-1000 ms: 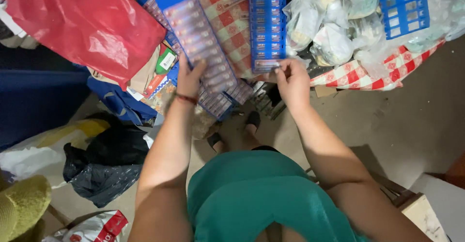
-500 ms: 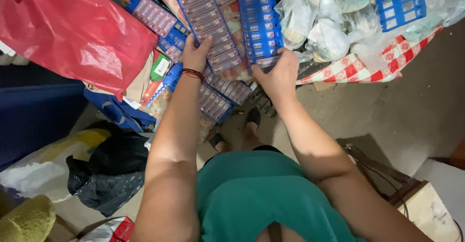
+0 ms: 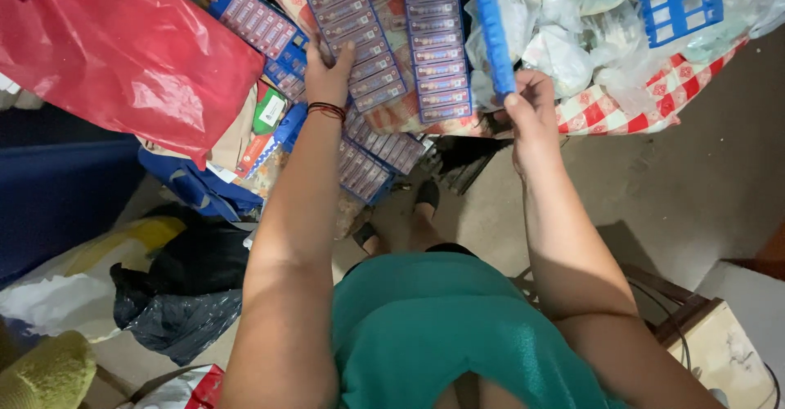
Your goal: The person unpacks small wrapped items from a white cloth bag onto a table covered with a red and white checkered cloth. They then pick up blue plastic trays filled with small rectangular packages and arrange them on the table.
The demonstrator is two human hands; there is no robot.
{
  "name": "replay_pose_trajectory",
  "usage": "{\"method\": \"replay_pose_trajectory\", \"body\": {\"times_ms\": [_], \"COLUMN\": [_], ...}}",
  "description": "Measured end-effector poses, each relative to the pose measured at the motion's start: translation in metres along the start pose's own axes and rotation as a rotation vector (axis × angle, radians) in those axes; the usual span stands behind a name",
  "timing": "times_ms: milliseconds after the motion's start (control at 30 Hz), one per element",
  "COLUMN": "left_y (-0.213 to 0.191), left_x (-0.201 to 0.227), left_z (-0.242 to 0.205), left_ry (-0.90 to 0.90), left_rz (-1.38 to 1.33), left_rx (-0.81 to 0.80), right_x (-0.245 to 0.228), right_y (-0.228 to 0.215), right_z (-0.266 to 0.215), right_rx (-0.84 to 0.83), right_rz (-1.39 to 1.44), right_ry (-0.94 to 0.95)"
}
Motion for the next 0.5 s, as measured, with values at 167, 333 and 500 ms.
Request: {"method": "replay_pose_trajectory", "body": {"times_ms": [167,333,500], "left_y": [-0.006,0.007,0.006], "left_x": [0.016,-0.035,-0.043], "left_z": [-0.014,0.002,-0.007], "left_ry": [-0.104,-0.055,0.017], "left_rz": [-0.058,-0.24,-0.443], "left_rx": [-0.055,-0.053,-0.06], "right_x": [-0.01,0.0,-0.013], "right_y": [0.006,0.007,0.031], "right_z": [-0.004,-0.002,-0.013], "right_rx": [0.0,0.004,0.076], "right_rz": [0.109,-0.022,-0.268], "right_ry": [-0.046,-0.132,-0.164]}}
Point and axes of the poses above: each hand's wrist, its own z-axis towards the middle knuckle, its own y-axis out of the palm, x = y × z, the point moved 3 cm from there along z, towards the middle knuckle, and after that the axes turned 5 degrees about y, right-handed, at the moved point
